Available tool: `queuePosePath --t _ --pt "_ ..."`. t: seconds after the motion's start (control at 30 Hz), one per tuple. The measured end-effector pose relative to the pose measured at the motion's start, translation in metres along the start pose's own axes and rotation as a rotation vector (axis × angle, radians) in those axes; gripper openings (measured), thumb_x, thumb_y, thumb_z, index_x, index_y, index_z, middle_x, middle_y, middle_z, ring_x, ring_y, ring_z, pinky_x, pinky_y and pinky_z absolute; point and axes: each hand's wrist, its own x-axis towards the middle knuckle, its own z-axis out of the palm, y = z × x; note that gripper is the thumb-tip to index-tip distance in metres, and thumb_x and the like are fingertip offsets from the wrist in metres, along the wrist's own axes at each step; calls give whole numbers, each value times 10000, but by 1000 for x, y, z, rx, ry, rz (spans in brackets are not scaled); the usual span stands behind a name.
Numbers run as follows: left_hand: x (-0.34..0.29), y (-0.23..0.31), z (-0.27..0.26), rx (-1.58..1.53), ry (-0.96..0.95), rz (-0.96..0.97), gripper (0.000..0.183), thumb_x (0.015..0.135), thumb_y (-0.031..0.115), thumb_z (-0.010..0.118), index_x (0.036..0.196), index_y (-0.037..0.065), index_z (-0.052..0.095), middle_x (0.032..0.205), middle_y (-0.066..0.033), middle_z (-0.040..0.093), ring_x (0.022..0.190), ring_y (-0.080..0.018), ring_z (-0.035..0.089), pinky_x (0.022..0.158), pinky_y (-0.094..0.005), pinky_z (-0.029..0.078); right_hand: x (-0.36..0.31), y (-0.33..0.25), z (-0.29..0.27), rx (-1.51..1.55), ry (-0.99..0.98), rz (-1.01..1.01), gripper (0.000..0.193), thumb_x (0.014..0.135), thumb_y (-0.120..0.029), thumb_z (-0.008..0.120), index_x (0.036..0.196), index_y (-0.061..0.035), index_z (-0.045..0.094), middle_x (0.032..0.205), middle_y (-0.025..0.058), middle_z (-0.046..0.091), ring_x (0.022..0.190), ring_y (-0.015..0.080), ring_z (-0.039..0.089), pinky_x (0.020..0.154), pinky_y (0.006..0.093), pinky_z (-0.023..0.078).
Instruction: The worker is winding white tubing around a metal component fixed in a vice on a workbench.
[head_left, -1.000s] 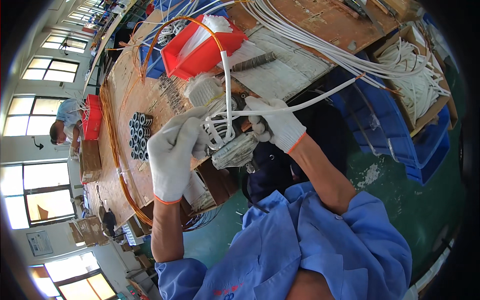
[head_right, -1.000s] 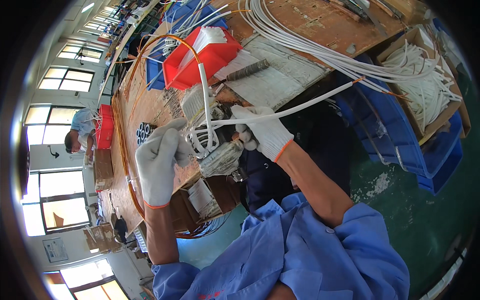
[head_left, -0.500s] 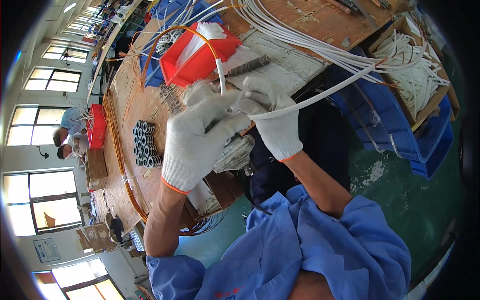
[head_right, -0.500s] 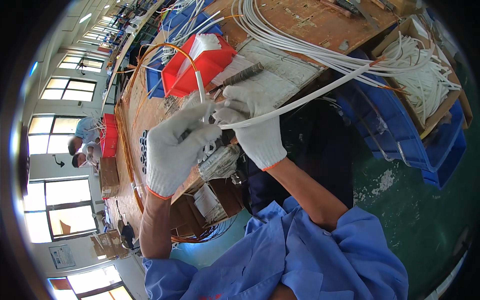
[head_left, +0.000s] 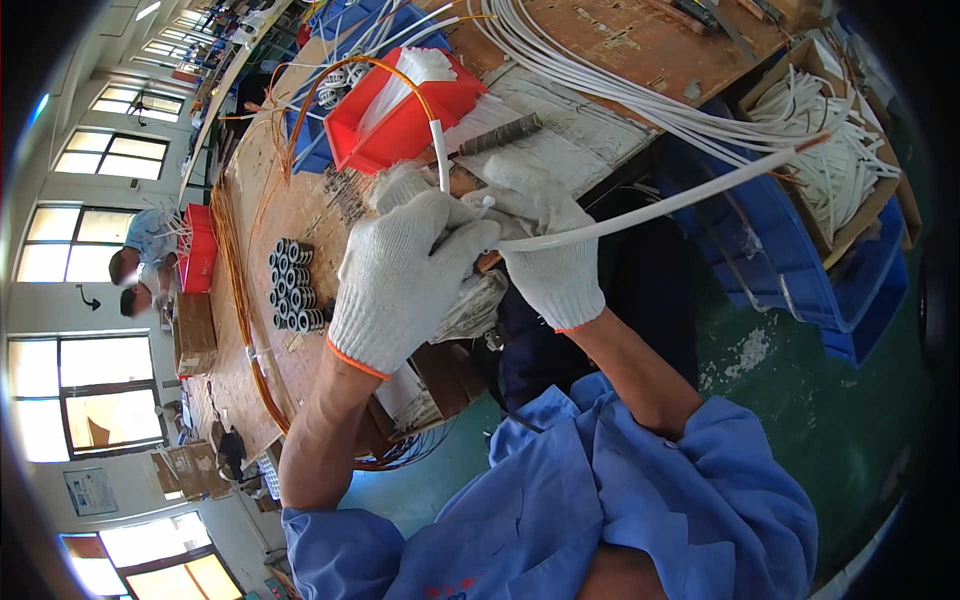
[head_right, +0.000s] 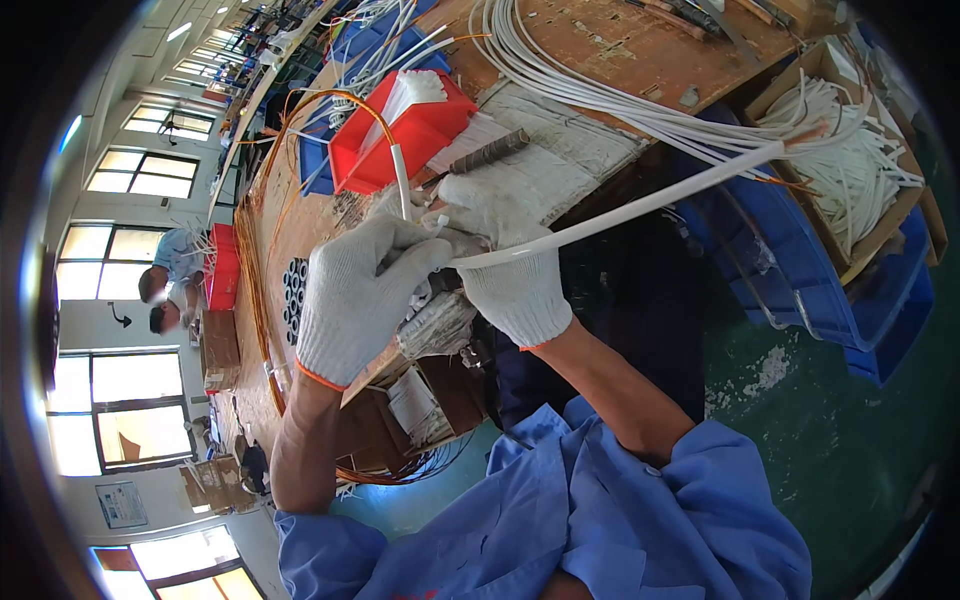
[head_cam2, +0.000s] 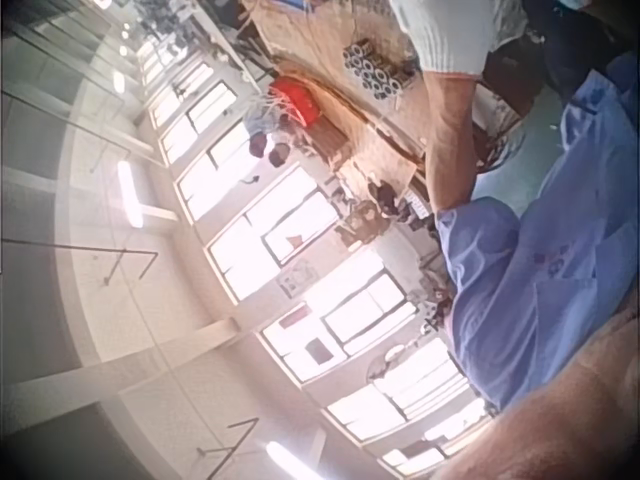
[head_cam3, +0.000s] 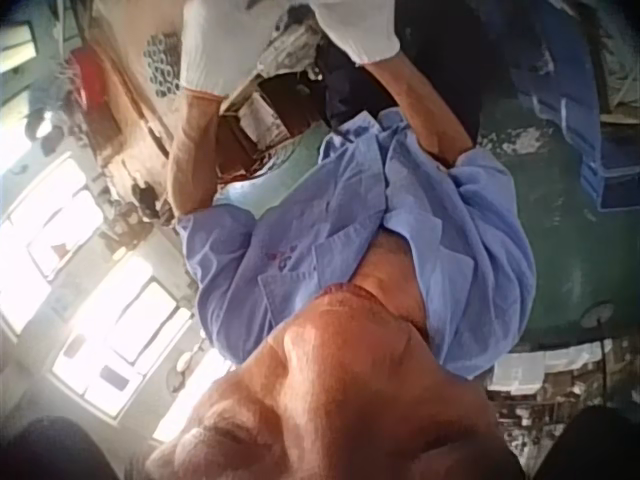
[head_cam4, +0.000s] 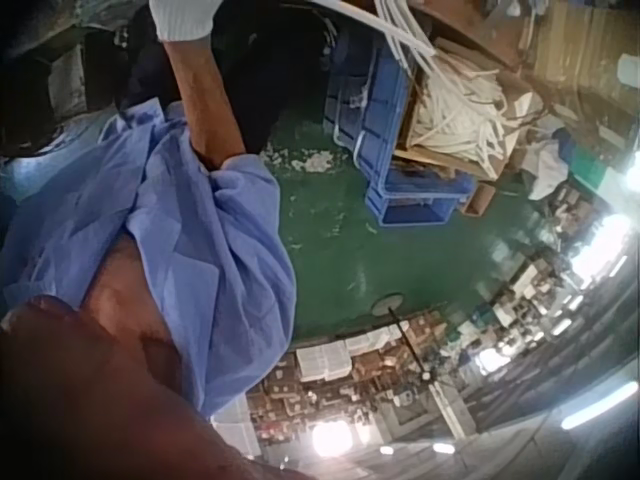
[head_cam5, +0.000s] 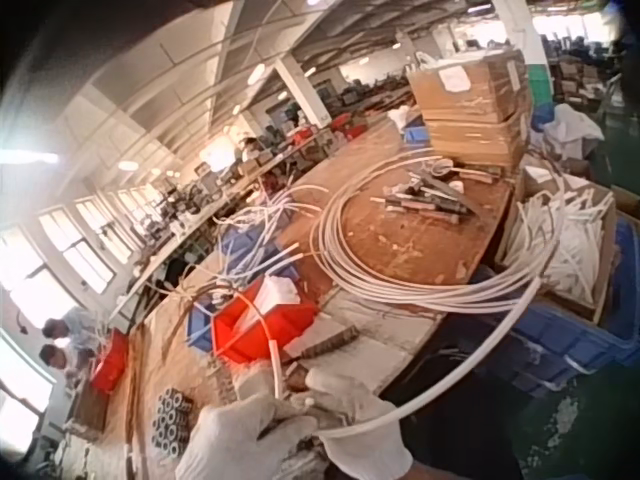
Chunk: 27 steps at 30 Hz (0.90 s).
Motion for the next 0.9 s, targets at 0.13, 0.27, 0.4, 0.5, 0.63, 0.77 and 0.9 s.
queuePosePath --t 0.13,0.27,0.4,0.5,0.63,0.77,0.9 --pt "5 2 2 -22 22 13 235 959 226 805 1032 4 779 829 -154 743 727 -258 764 686 -373 573 -4 -16 1 137 43 100 514 884 -11 819 1379 -37 680 1220 150 780 1080 311 779 923 386 628" --pt "11 -6 2 -9 -8 95 216 967 163 791 1091 -13 771 825 -81 741 734 -119 706 673 -294 556 6 -33 -12 45 -28 103 403 907 -18 773 1305 -38 716 1171 165 780 1037 316 778 851 387 628" --pt "14 -11 0 100 -55 126 195 951 132 783 1084 -10 787 916 -75 761 813 -106 729 722 -275 580 2 -14 -16 -187 -111 -9 219 916 -84 755 1133 -64 735 962 148 767 847 331 767 683 410 603" --pt "15 -12 -1 249 -24 253 180 923 146 792 1050 20 810 1025 -115 754 966 -192 754 827 -338 593 -1 -16 -18 -206 -99 34 95 916 -143 744 992 -92 718 821 118 721 674 336 715 586 447 557" --pt "23 -20 -8 377 -87 248 230 931 234 792 1074 59 831 1075 -152 723 1069 -262 728 917 -400 569 -25 52 -15 -115 -47 511 117 990 -168 706 1006 -66 761 824 169 738 661 353 718 597 418 564" --pt "29 -25 -17 338 -204 153 305 1029 310 706 1168 62 816 1005 -119 708 991 -238 704 884 -392 558 -52 18 -27 -75 -128 393 307 1003 -175 710 1259 -7 740 1065 166 772 806 285 757 714 380 600" --pt "56 -28 -1 -210 -219 97 397 1133 343 599 1143 -5 790 864 -22 660 821 -133 645 758 -299 530 -36 -34 -25 647 -12 559 554 1133 -343 539 1562 5 500 1371 176 681 1053 262 718 812 348 578"
